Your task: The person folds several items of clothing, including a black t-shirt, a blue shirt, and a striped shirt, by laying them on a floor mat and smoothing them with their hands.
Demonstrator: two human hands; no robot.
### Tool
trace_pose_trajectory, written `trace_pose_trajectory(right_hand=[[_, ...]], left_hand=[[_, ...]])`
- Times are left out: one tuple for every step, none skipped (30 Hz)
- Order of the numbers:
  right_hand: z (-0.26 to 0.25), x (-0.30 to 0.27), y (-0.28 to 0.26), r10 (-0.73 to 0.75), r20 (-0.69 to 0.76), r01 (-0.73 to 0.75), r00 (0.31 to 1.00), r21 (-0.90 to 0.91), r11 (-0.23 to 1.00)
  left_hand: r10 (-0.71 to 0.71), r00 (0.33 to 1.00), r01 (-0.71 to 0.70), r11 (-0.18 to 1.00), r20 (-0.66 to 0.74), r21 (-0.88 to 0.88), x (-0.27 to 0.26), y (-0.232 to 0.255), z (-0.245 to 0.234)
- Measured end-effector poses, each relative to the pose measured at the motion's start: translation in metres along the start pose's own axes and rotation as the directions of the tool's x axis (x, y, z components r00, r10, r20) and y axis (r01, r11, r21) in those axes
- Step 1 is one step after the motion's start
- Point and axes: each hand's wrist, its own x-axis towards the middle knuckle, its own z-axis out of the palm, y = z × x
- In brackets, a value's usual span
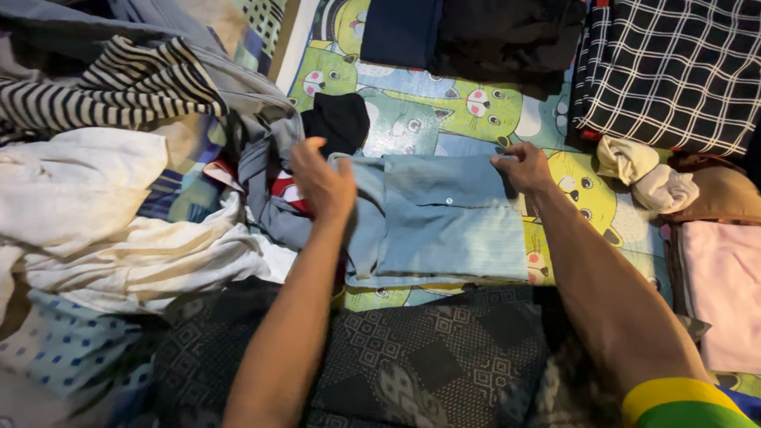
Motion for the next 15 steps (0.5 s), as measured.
trace_pose_trajectory(right_hand=[[0.001, -0.001, 0.002, -0.006, -0.003, 0.006, 1.000, 0.018, 1.000], [0.002, -0.003, 0.005, -0.012, -0.007, 0.012, 1.000, 0.036, 0.999], [0.002, -0.004, 0.010, -0.019, -0.012, 0.020, 1.000, 0.053, 0.998], [0.002, -0.005, 0.016, -0.034, -0.010, 0.035, 0.999, 0.093, 0.995], [0.002, -0.007, 0.021, -0.048, -0.011, 0.049, 0.999, 0.134, 0.990], [0.002, -0.009, 0.026, -0.063, -0.013, 0.064, 0.998, 0.175, 0.983], [0.000, -0.014, 0.031, -0.068, -0.022, 0.070, 0.997, 0.124, 0.990], [0.000, -0.021, 0.036, -0.074, -0.031, 0.076, 0.997, 0.074, 0.994], [-0.002, -0.030, 0.039, -0.080, -0.042, 0.080, 0.996, 0.020, 0.997], [-0.003, -0.040, 0.041, -0.047, -0.022, 0.047, 0.999, 0.017, 0.999], [-0.003, -0.049, 0.042, -0.016, -0.004, 0.016, 1.000, 0.013, 1.000], [-0.005, -0.059, 0.044, 0.014, 0.015, -0.014, 1.000, 0.009, 1.000], [-0.007, -0.070, 0.048, -0.003, 0.001, 0.003, 1.000, -0.041, 0.999], [-0.008, -0.080, 0.051, -0.021, -0.012, 0.020, 1.000, -0.092, 0.996], [-0.005, -0.087, 0.053, -0.043, -0.019, 0.040, 0.999, -0.140, 0.989]], left_hand=[[0.114, 0.993, -0.114, 0.991, 0.013, 0.073, -0.005, 0.012, -0.002], [0.188, 0.981, -0.187, 0.982, 0.055, -0.017, -0.011, 0.023, -0.004], [0.265, 0.960, -0.255, 0.961, 0.090, -0.110, -0.018, 0.032, -0.004], [0.313, 0.933, -0.299, 0.949, 0.178, -0.103, -0.027, 0.041, -0.002], [0.359, 0.895, -0.344, 0.933, 0.265, -0.102, -0.037, 0.048, 0.000], [0.335, 0.838, -0.335, 0.939, 0.431, -0.077, -0.048, 0.051, 0.000], [0.299, 0.755, -0.332, 0.942, 0.584, -0.053, -0.060, 0.054, 0.000], [0.251, 0.649, -0.333, 0.942, 0.718, -0.028, -0.071, 0.054, 0.001], [0.229, 0.610, -0.344, 0.939, 0.759, -0.007, -0.080, 0.051, 0.000], [0.206, 0.569, -0.357, 0.934, 0.796, 0.014, -0.088, 0.048, -0.001], [0.181, 0.530, -0.371, 0.928, 0.829, 0.034, -0.092, 0.046, 0.000], [0.147, 0.525, -0.371, 0.926, 0.838, 0.070, -0.094, 0.046, 0.001], [0.110, 0.519, -0.371, 0.922, 0.848, 0.107, -0.095, 0.047, 0.001], [0.073, 0.512, -0.371, 0.917, 0.856, 0.144, -0.096, 0.051, 0.000], [-0.003, 0.495, -0.364, 0.907, 0.869, 0.210, -0.099, 0.056, -0.005]])
